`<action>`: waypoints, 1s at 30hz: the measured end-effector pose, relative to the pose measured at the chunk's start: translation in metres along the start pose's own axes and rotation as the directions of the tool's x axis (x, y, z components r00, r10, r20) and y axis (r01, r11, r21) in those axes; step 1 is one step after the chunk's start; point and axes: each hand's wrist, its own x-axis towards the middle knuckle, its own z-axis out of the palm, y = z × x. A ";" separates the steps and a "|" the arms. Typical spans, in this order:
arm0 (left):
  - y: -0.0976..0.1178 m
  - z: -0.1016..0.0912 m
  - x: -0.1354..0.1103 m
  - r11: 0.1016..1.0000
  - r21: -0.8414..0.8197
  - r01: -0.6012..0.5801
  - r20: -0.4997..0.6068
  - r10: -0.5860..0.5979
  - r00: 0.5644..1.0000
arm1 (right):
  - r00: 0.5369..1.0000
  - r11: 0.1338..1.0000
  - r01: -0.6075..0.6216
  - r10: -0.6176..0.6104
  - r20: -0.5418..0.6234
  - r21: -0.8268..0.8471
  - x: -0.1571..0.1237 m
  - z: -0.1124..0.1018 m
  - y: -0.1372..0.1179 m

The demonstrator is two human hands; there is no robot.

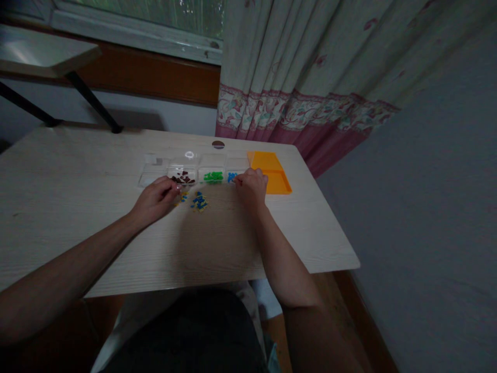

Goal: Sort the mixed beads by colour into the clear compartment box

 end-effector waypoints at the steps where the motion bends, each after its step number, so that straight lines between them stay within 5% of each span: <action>1: 0.000 0.000 0.000 1.000 0.001 -0.002 0.000 0.002 1.000 | 1.000 1.000 0.004 -0.004 -0.004 0.003 0.000 0.001 0.000; 19: 0.000 -0.006 0.000 0.994 0.108 -0.008 -0.015 0.010 1.000 | 0.995 0.999 0.009 -0.003 -0.098 0.053 -0.001 -0.005 -0.005; 30: -0.003 -0.011 -0.002 0.965 0.243 -0.099 0.199 0.050 0.979 | 0.993 0.998 0.025 -0.018 -0.113 0.060 -0.001 -0.004 -0.007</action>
